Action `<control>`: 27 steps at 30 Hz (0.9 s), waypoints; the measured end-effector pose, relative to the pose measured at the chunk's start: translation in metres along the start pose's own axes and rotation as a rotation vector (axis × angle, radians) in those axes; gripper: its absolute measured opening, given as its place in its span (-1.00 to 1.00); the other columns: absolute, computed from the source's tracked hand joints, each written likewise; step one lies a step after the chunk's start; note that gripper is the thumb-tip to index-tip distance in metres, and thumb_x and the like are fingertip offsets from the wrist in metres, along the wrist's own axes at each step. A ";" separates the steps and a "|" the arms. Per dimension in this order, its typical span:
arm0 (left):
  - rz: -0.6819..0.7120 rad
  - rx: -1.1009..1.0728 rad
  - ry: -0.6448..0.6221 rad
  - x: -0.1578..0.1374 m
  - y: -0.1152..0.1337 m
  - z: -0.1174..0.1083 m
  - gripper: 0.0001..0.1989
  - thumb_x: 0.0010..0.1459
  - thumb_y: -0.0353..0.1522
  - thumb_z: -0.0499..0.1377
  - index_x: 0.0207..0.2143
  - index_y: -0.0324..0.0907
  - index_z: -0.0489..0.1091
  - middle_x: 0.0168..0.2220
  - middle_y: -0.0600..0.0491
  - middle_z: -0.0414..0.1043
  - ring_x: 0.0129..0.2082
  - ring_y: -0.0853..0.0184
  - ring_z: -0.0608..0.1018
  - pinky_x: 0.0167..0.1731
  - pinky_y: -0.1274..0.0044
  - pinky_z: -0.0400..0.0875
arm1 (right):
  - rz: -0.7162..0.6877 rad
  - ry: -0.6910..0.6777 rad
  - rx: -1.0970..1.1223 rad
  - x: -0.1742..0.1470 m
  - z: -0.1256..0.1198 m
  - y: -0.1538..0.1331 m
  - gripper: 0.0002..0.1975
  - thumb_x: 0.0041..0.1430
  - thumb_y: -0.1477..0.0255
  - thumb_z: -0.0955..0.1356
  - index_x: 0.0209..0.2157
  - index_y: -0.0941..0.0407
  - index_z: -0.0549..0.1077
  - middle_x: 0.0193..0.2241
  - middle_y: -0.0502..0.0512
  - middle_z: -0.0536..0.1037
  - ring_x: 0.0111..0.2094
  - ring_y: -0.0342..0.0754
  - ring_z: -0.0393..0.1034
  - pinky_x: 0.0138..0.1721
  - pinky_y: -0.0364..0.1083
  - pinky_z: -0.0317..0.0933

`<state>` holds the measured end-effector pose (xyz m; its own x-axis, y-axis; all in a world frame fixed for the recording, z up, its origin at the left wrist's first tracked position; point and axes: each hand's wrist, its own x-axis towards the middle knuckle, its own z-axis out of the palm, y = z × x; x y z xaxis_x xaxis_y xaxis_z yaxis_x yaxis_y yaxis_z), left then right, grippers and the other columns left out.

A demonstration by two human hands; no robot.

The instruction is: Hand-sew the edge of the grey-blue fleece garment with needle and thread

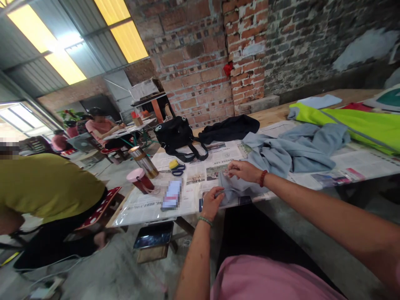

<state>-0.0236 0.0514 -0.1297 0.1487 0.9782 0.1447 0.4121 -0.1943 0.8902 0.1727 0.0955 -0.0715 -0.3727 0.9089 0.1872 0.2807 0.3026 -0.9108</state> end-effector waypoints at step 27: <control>0.018 0.153 -0.024 -0.004 0.006 0.006 -0.82 -0.08 -0.30 0.18 -0.42 -0.18 0.51 -0.50 0.11 0.48 -0.42 0.35 0.44 -0.32 0.53 0.30 | -0.366 -0.209 -0.713 -0.017 0.012 0.036 -0.74 0.06 0.61 0.20 -0.29 0.17 0.47 -0.31 0.16 0.48 -0.32 -0.08 0.35 -0.29 -0.15 0.17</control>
<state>-0.0160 0.0462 -0.1273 0.1779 0.9728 0.1481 0.5409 -0.2224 0.8112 0.1787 0.0871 -0.1115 -0.6868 0.6665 0.2901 0.5770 0.7426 -0.3401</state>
